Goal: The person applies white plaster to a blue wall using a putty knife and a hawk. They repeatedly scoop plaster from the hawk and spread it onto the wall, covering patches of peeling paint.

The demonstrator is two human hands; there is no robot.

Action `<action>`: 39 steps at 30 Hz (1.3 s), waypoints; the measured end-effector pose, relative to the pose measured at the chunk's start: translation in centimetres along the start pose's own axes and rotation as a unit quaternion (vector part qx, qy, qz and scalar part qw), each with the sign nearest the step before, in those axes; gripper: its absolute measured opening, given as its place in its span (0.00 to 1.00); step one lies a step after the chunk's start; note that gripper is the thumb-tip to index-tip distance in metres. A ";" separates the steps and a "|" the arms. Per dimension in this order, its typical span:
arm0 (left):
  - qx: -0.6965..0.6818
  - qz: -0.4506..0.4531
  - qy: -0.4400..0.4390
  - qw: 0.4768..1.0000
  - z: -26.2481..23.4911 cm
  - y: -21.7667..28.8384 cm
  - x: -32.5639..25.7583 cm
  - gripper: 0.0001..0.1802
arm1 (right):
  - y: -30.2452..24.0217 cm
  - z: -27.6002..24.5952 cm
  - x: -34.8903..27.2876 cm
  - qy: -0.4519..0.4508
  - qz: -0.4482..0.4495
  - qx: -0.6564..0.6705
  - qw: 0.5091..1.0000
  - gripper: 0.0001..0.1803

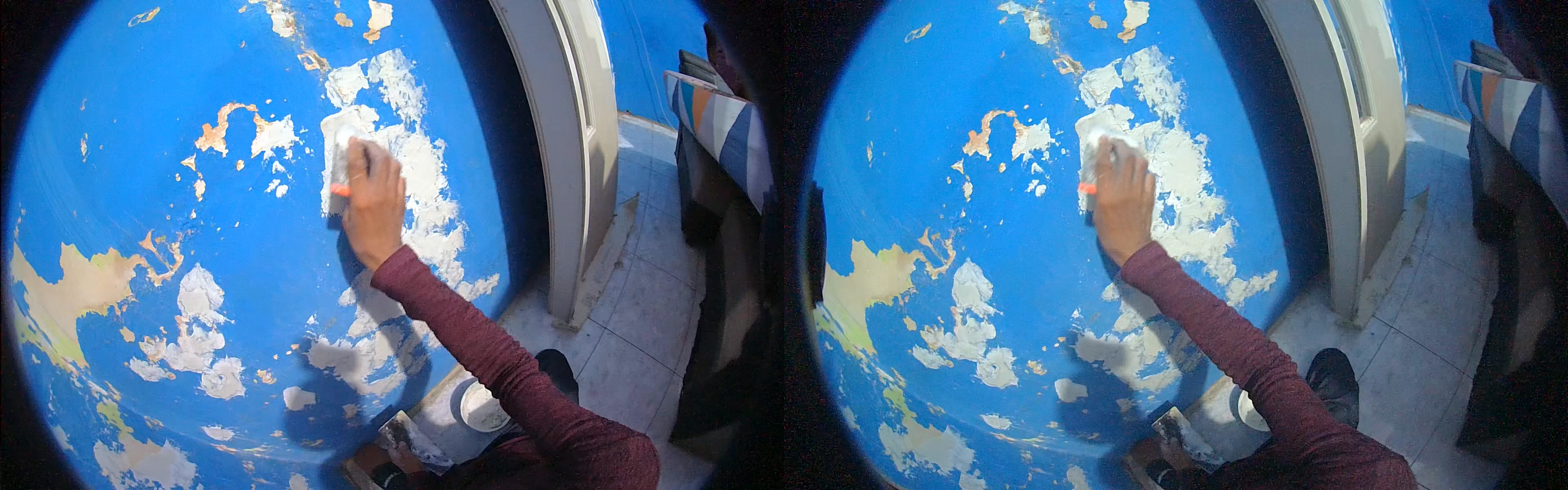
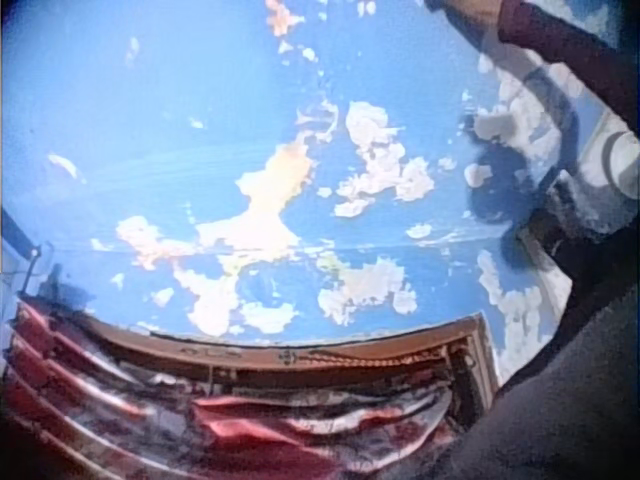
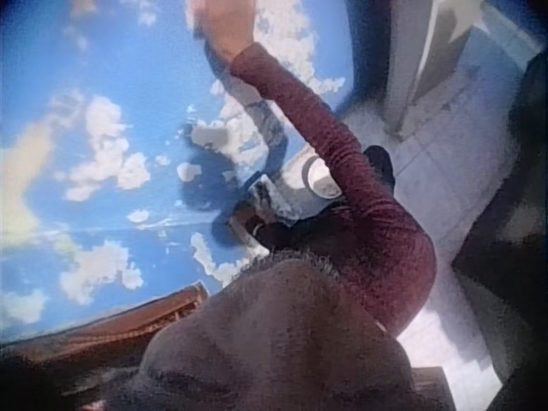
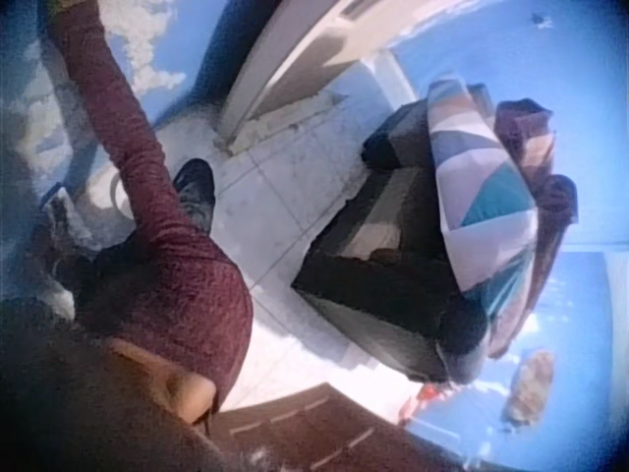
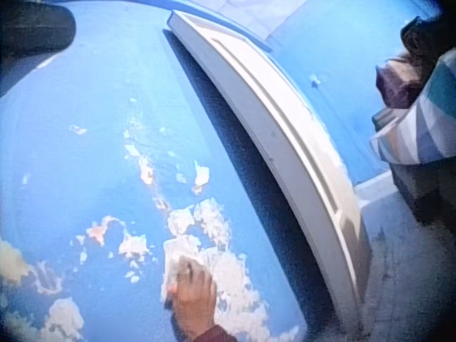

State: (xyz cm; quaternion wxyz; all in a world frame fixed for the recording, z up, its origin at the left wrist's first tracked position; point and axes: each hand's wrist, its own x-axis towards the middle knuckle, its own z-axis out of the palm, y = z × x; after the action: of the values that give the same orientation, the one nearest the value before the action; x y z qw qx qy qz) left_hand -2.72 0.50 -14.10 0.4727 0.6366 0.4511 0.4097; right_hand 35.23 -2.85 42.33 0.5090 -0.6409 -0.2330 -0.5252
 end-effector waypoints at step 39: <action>0.221 0.121 0.096 0.963 -0.2 -1.2 -1.1 0.23 | 4.6 -2.3 -1.0 -0.068 -0.076 0.019 0.995 0.34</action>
State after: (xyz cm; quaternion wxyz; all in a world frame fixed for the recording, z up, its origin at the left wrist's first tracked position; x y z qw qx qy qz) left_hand -3.44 -0.32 -15.27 0.2216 0.7325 0.4937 0.4131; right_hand 37.78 -6.38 39.40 0.4631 -0.6459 -0.3252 -0.5125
